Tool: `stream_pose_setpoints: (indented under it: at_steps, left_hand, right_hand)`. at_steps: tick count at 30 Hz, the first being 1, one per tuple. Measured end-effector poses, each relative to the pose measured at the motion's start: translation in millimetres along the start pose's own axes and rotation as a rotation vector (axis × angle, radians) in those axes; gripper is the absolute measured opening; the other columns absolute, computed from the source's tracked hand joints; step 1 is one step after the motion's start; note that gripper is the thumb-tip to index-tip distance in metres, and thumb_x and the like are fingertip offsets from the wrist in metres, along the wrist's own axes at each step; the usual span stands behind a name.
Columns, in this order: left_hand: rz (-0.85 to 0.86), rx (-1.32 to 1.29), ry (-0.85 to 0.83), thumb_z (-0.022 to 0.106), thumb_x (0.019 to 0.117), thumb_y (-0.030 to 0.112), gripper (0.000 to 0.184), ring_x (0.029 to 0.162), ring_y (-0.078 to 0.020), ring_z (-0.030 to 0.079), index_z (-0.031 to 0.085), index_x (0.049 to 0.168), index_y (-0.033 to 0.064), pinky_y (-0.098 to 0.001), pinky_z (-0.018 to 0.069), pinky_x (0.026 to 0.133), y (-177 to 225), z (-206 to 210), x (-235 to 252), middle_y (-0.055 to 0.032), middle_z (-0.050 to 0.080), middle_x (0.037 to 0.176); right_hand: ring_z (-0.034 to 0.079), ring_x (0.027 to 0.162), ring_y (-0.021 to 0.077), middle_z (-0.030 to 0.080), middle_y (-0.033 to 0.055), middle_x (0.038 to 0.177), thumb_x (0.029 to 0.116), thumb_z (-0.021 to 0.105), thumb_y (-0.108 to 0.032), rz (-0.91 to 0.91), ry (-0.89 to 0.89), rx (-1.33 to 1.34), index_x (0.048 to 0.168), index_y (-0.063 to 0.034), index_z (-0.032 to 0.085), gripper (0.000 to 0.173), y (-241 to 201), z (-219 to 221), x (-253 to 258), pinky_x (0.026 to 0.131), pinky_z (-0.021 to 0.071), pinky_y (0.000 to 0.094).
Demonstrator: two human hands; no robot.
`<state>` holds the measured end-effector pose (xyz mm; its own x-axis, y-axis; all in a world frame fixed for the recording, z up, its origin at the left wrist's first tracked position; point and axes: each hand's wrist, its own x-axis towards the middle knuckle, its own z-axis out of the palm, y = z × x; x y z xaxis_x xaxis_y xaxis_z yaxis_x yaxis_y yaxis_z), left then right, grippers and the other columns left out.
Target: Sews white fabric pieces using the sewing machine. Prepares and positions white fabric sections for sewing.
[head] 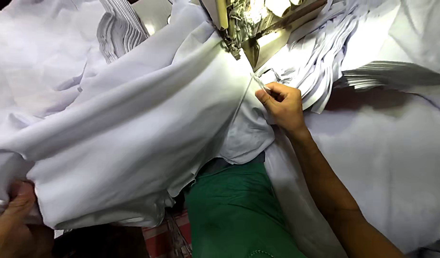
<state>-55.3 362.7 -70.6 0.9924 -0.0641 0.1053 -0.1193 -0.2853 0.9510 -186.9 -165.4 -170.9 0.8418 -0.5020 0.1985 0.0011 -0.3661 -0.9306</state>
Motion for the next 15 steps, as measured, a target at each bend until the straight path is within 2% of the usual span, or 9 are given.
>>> stream_pose_setpoints:
  at_steps: [2,4,7,10,11,12,13,14,15]
  left_hand:
    - [0.007,0.020,-0.001,0.061,0.1015,0.023,0.029,0.110,-0.0047,0.065,0.059,0.128,0.0119,-0.0266,0.0521,0.101,12.3,12.0,10.5,0.0078,0.068,0.116]
    - [0.007,0.056,0.003,0.060,0.1025,0.027,0.027,0.108,-0.0025,0.065,0.061,0.127,0.0155,-0.0252,0.0524,0.100,15.0,13.1,22.4,0.0103,0.068,0.115]
    - [0.033,0.011,-0.040,0.063,0.1014,0.027,0.024,0.105,-0.0048,0.066,0.066,0.123,0.0180,-0.0270,0.0543,0.097,-13.6,-22.5,41.5,0.0089,0.069,0.113]
    - [0.051,-0.040,-0.165,0.060,0.1026,0.023,0.022,0.104,-0.0051,0.066,0.068,0.121,0.0145,-0.0255,0.0549,0.093,-24.7,-47.9,53.4,0.0064,0.070,0.112]
    - [0.038,-0.033,-0.168,0.059,0.1022,0.016,0.018,0.100,-0.0043,0.067,0.069,0.116,0.0101,-0.0236,0.0557,0.090,-13.5,-40.5,50.9,0.0050,0.071,0.107]
    - [-0.021,0.027,-0.100,0.058,0.0996,0.004,0.012,0.090,-0.0026,0.067,0.068,0.106,0.0041,-0.0212,0.0561,0.084,6.0,-23.6,45.0,0.0041,0.071,0.096]
    - [-0.123,0.129,0.107,0.062,0.0919,-0.009,0.008,0.072,-0.0023,0.065,0.066,0.087,-0.0032,-0.0194,0.0563,0.071,34.3,9.7,38.3,0.0015,0.067,0.076]
    - [-0.232,0.258,0.222,0.067,0.0874,-0.013,0.010,0.062,-0.0027,0.062,0.064,0.079,-0.0083,-0.0188,0.0553,0.065,57.7,32.9,36.7,-0.0012,0.064,0.066]
    - [-0.286,0.364,0.252,0.069,0.0863,-0.014,0.011,0.060,-0.0028,0.060,0.063,0.077,-0.0101,-0.0184,0.0546,0.064,68.5,41.9,36.8,-0.0027,0.062,0.064]
  right_hand:
    - [0.045,0.050,0.0015,0.057,-0.0023,0.067,0.1014,0.066,-0.024,-0.014,0.018,0.013,0.098,-0.0082,0.070,0.017,-4.0,3.6,12.9,0.046,0.0372,0.0160]
    - [0.049,0.055,-0.0012,0.062,-0.0036,0.071,0.1005,0.067,-0.023,-0.049,0.031,0.038,0.097,-0.0058,0.072,0.019,-2.4,8.2,30.1,0.051,0.0413,0.0157]
    - [0.051,0.058,-0.0026,0.064,-0.0043,0.073,0.1002,0.067,-0.023,-0.074,0.030,0.046,0.096,-0.0047,0.073,0.020,-0.8,10.9,43.9,0.055,0.0427,0.0157]
    - [0.052,0.058,-0.0028,0.064,-0.0050,0.072,0.1007,0.066,-0.023,-0.066,0.013,0.056,0.096,-0.0055,0.073,0.019,-2.7,8.8,46.6,0.055,0.0431,0.0153]
    - [0.052,0.058,-0.0026,0.063,-0.0050,0.072,0.1006,0.066,-0.023,-0.065,0.009,0.057,0.095,-0.0056,0.073,0.019,-3.3,8.0,47.3,0.055,0.0429,0.0154]
    - [0.051,0.058,-0.0025,0.062,-0.0052,0.071,0.1006,0.066,-0.022,-0.067,0.008,0.057,0.094,-0.0057,0.072,0.019,-3.9,7.7,48.3,0.054,0.0420,0.0156]
    - [0.050,0.057,-0.0026,0.061,-0.0055,0.070,0.1006,0.066,-0.022,-0.069,0.008,0.060,0.093,-0.0058,0.072,0.019,-4.5,7.8,49.5,0.054,0.0410,0.0155]
    - [0.050,0.057,-0.0029,0.061,-0.0058,0.070,0.1004,0.066,-0.022,-0.069,0.011,0.061,0.093,-0.0060,0.072,0.018,-5.0,8.1,51.2,0.053,0.0408,0.0152]
    - [0.050,0.057,-0.0032,0.061,-0.0061,0.069,0.1000,0.067,-0.022,-0.067,0.015,0.062,0.092,-0.0062,0.072,0.018,-5.6,8.5,52.8,0.053,0.0410,0.0150]
